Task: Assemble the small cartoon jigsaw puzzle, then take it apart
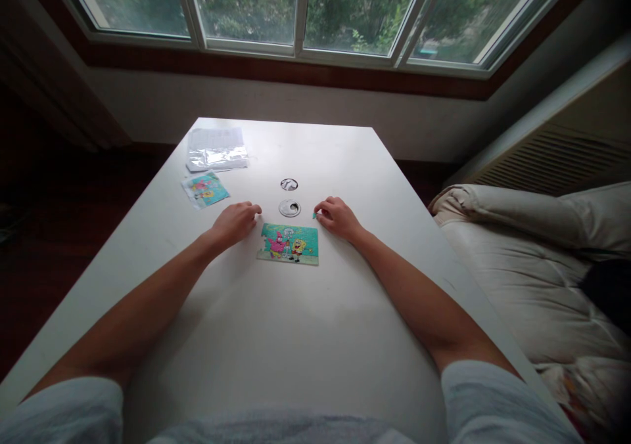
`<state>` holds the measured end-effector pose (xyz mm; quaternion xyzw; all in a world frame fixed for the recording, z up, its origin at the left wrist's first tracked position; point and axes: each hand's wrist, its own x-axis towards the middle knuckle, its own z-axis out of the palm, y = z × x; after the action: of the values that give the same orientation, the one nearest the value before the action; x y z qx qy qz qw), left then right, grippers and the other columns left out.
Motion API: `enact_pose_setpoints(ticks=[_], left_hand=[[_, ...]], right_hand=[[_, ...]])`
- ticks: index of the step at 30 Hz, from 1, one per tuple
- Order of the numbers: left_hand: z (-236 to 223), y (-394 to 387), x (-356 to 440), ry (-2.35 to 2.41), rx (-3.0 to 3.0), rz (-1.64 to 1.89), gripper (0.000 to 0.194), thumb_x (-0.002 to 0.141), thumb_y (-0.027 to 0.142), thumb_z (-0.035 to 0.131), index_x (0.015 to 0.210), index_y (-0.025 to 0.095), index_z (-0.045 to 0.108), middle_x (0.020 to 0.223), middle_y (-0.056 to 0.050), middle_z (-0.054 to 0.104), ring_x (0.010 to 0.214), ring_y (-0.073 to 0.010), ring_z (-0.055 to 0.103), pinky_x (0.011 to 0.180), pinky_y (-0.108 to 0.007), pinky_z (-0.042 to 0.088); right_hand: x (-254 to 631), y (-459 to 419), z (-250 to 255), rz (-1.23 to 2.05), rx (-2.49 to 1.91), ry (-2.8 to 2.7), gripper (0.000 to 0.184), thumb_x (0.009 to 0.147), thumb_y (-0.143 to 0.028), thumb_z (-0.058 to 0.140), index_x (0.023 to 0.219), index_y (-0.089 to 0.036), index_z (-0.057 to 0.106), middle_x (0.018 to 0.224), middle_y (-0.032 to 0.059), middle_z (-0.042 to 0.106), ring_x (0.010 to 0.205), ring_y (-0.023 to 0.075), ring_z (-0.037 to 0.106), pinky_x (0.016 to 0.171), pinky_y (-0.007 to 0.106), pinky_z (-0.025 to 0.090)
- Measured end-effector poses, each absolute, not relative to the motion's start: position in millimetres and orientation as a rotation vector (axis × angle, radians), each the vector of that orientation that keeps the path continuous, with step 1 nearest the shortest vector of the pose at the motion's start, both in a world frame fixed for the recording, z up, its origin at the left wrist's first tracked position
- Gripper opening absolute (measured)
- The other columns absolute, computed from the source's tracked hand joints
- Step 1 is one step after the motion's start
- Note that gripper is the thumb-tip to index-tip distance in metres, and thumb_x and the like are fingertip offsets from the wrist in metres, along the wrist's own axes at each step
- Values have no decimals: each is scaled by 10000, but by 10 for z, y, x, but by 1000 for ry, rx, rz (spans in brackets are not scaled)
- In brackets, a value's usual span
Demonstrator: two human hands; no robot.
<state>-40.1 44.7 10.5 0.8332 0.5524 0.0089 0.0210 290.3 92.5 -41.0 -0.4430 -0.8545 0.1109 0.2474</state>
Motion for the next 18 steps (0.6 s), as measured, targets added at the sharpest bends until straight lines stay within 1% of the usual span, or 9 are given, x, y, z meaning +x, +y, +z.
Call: enact_pose_setpoints(ticks=[5, 8, 12, 15, 18], left_hand=[[113, 434, -365, 1779, 2574, 34, 444, 916, 168, 471, 1330, 207, 625, 1131, -100, 735, 966, -241, 697, 824, -313, 497], [196, 440, -409, 1712, 2545, 11, 391, 902, 185, 494, 1247, 208, 676, 1106, -84, 753, 970, -230, 697, 825, -297, 490], [311, 434, -500, 1701, 2515, -164, 289, 891, 259, 539, 1087, 201, 742, 1040, -85, 765, 960, -239, 692, 812, -300, 487], [330, 408, -506, 1685, 2538, -246, 264, 880, 265, 551, 1040, 198, 751, 1026, -93, 759, 959, -244, 691, 797, -303, 483], [320, 385, -454, 1673, 2554, -232, 261, 881, 239, 543, 1045, 186, 739, 1038, -103, 752, 953, -249, 689, 788, -311, 480]], right_hand=[[2905, 925, -410, 297, -1205, -2332, 149, 871, -191, 621, 987, -221, 710, 868, 48, 594, 879, 226, 529, 845, 346, 433], [2906, 924, -411, 304, -1217, -2330, 151, 877, -201, 617, 992, -221, 712, 871, 48, 591, 875, 224, 528, 847, 345, 434], [2907, 925, -415, 309, -1216, -2329, 157, 877, -202, 612, 998, -219, 712, 876, 46, 590, 883, 223, 528, 846, 345, 435], [2905, 923, -409, 306, -1213, -2330, 163, 868, -191, 612, 995, -220, 710, 876, 47, 591, 888, 225, 528, 842, 347, 436], [2903, 920, -400, 299, -1214, -2332, 162, 865, -187, 612, 990, -219, 710, 870, 48, 591, 889, 227, 528, 843, 348, 435]])
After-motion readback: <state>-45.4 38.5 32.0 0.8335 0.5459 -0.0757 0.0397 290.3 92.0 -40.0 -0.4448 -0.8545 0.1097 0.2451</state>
